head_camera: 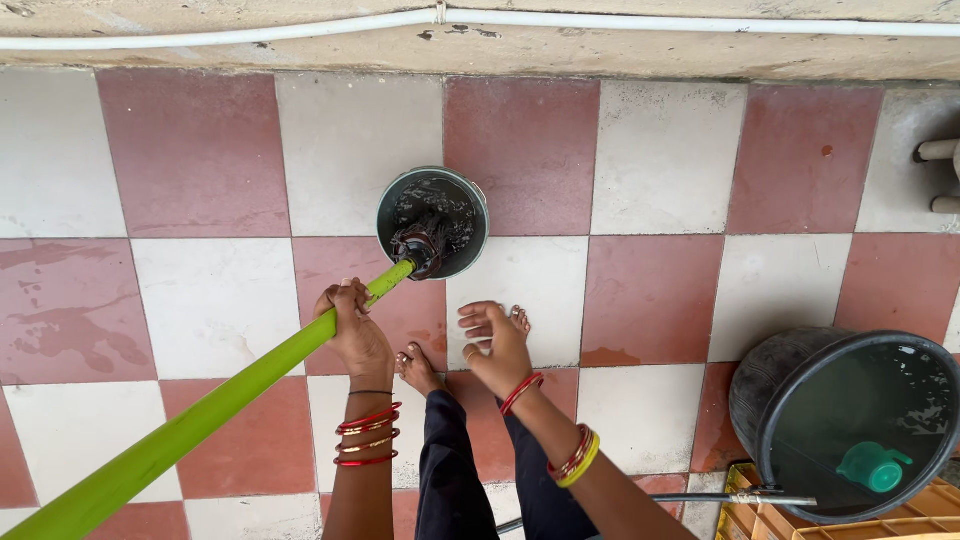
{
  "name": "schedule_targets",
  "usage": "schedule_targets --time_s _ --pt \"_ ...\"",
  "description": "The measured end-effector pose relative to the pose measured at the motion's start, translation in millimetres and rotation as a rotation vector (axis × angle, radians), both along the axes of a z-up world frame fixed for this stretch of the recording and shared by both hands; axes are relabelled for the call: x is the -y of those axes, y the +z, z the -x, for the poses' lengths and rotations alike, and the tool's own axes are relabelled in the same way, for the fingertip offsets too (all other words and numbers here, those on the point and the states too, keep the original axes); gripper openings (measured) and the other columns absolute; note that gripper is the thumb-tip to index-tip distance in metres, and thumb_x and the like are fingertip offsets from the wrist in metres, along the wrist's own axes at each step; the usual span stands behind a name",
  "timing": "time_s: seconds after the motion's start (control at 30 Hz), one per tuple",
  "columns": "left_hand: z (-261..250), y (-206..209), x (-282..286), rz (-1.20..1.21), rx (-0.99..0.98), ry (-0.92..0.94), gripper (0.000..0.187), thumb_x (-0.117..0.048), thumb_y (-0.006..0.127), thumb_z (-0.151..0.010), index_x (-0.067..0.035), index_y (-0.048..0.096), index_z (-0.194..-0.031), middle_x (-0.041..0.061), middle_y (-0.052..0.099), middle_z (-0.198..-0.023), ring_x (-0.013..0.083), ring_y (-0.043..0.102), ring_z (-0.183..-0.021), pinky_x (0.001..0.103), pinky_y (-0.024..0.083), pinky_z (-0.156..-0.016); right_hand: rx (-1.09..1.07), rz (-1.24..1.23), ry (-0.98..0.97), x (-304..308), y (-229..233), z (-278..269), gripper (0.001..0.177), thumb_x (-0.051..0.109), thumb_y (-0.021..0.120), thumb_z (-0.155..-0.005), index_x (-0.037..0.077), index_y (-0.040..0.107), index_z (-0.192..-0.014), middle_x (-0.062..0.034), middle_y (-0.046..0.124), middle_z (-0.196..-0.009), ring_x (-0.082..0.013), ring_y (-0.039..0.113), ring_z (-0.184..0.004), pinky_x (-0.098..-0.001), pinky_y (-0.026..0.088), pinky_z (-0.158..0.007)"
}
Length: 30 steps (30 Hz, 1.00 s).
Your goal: The person mops a tiled floor using a mop and a bucket, rinsing and wringing the mop head by hand in the water.
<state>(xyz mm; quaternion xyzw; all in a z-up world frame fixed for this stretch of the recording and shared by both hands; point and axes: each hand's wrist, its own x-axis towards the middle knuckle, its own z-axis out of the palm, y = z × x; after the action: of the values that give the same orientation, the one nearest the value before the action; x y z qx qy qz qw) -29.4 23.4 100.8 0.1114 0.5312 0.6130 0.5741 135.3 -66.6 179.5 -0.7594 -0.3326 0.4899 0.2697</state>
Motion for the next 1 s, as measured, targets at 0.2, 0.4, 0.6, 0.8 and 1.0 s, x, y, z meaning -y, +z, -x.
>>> schedule_targets --time_s 0.2,0.4,0.6,0.8,1.0 --pt "14 65 -1 -0.145 -0.032 0.047 0.024 0.005 0.056 -0.090 -0.002 0.048 -0.069 0.004 0.048 -0.070 0.0151 0.043 -0.068 0.038 0.051 -0.093 0.030 0.120 -0.023 6 -134 -59 0.056 -0.004 0.070 -0.072 0.010 0.058 -0.125 -0.0044 0.071 -0.109 -0.0173 0.068 -0.101 -0.0303 0.057 -0.091" --pt "34 110 -2 -0.258 -0.048 -0.002 0.035 0.003 0.054 -0.095 -0.003 0.044 -0.062 0.004 0.042 -0.061 0.0148 0.040 -0.063 0.039 0.053 -0.090 0.200 0.209 0.184 -26 -171 -84 0.080 0.001 0.077 -0.068 0.013 0.047 -0.142 -0.0112 0.066 -0.125 -0.0241 0.065 -0.117 -0.0366 0.057 -0.099" --pt "58 138 -4 -0.280 -0.017 -0.014 0.037 0.002 0.051 -0.088 -0.008 0.035 -0.056 0.003 0.035 -0.056 0.0172 0.037 -0.060 0.041 0.050 -0.087 0.254 -0.245 0.376 -67 -118 -39 0.141 0.027 0.103 -0.046 0.014 0.016 -0.156 -0.0202 0.034 -0.156 -0.0387 0.034 -0.145 -0.0495 0.031 -0.117" --pt "73 170 -1 -0.338 0.033 -0.076 0.039 -0.004 0.048 -0.088 -0.012 0.026 -0.057 0.000 0.025 -0.051 0.0136 0.029 -0.052 0.040 0.041 -0.075 0.292 -0.317 0.247 -84 -118 -12 0.138 0.027 0.103 -0.050 0.014 0.017 -0.156 -0.0163 0.036 -0.153 -0.0354 0.038 -0.143 -0.0454 0.035 -0.119" --pt "106 194 14 -0.270 0.099 -0.089 0.046 -0.005 0.053 -0.090 -0.013 0.023 -0.055 -0.001 0.023 -0.046 0.0100 0.023 -0.048 0.031 0.032 -0.065 0.099 -0.416 0.214 -80 -175 -39 0.122 0.029 0.093 -0.067 0.017 0.016 -0.162 -0.0110 0.041 -0.157 -0.0269 0.048 -0.145 -0.0435 0.041 -0.124"
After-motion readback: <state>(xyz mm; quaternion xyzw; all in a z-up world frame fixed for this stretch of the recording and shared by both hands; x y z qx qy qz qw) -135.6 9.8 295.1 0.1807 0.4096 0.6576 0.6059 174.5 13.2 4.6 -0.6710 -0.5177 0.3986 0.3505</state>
